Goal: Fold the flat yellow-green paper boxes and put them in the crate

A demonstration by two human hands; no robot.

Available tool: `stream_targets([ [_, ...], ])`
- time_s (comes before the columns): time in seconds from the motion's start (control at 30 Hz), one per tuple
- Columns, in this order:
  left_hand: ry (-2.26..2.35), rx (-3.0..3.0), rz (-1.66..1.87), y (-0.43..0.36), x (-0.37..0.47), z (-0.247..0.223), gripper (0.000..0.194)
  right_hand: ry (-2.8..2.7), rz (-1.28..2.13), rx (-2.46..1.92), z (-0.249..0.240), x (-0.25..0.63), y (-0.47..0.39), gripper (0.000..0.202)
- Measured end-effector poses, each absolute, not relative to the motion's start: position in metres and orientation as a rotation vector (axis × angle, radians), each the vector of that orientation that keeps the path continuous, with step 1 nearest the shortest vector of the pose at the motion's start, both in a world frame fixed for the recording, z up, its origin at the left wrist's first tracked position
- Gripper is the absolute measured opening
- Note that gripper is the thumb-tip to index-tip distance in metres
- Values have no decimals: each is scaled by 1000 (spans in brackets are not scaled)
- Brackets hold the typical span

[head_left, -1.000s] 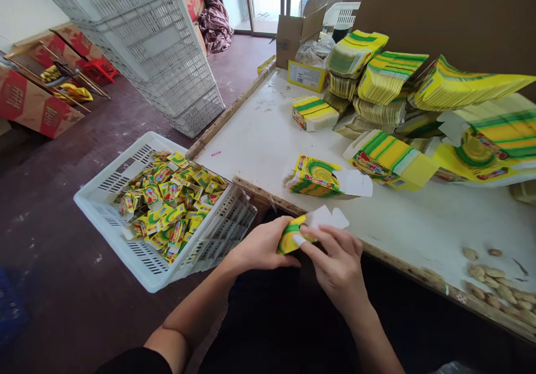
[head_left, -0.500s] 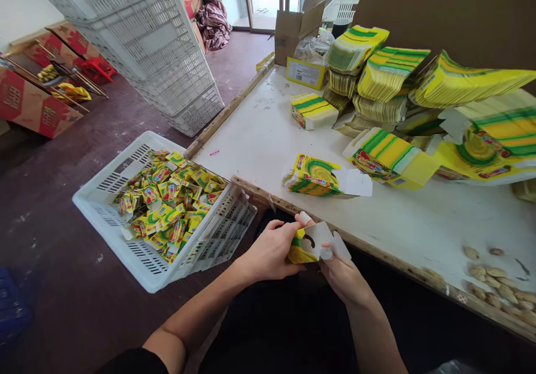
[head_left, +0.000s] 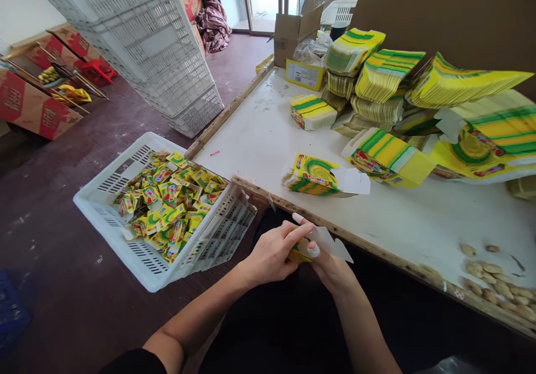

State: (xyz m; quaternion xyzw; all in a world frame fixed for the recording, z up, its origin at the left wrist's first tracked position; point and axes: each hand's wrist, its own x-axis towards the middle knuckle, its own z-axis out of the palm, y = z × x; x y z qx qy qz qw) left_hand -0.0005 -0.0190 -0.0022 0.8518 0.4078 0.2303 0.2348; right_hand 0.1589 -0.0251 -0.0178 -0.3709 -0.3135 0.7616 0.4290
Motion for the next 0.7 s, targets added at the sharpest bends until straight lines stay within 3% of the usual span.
stream_targets([
  [0.33,1101,2296,524,-16,2,-4,73,-726,1799,-1116,-27,154,-30,74],
  [0.47,1040,2150,483,-15,1,-7,68,-1105,1581,-1105,-26,157,-33,78],
  [0.6,1000,1996,471,-13,-1,-14,81,-1630,1237,-1115,-19,166,-40,69],
  [0.7,1025,1978,485,-11,-1,-17,75,-1815,1081,-1098,-18,167,-43,62],
])
